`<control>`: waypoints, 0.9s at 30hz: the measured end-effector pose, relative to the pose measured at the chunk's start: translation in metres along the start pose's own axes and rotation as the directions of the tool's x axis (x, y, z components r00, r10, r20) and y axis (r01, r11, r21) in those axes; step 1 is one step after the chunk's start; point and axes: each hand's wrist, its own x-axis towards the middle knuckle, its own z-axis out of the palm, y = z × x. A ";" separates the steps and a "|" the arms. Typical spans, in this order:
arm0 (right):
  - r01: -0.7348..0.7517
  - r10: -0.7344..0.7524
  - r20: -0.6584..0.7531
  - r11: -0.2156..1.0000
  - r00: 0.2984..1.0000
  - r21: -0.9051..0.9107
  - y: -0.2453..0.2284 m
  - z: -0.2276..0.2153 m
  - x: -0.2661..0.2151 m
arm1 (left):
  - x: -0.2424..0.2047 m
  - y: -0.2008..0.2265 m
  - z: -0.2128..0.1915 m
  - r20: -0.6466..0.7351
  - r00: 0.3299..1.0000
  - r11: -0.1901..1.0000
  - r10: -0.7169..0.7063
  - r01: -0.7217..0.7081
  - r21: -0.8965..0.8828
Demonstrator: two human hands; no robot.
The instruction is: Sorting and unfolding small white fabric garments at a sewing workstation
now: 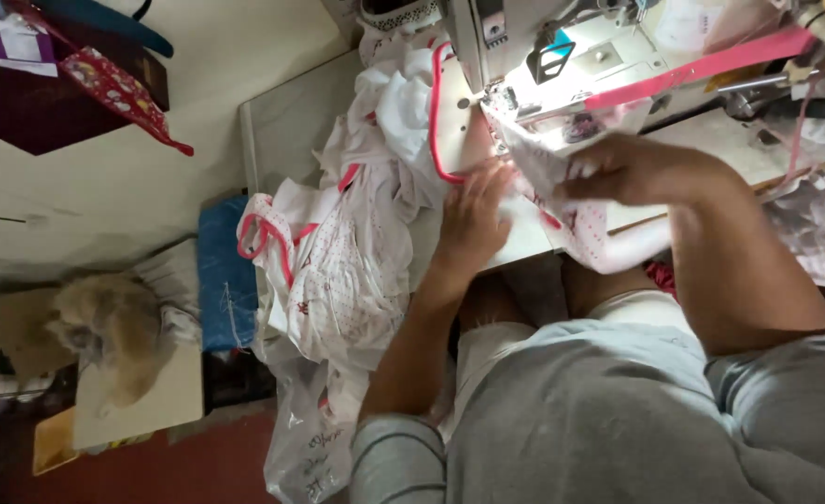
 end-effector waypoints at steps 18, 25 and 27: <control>0.710 -0.620 -0.438 0.701 0.651 0.064 -0.043 0.099 0.135 | -0.139 -0.098 0.117 0.284 0.832 0.404 -0.476 0.494 -0.770; 0.404 -0.441 -0.512 0.895 0.737 -0.189 0.045 0.191 0.084 | -0.120 -0.094 0.089 0.433 0.385 -0.157 -0.815 0.573 -0.804; 0.295 -0.443 -0.547 0.893 0.710 -0.341 0.061 0.200 0.086 | -0.113 -0.093 0.092 0.489 0.222 -0.316 -0.843 0.530 -0.786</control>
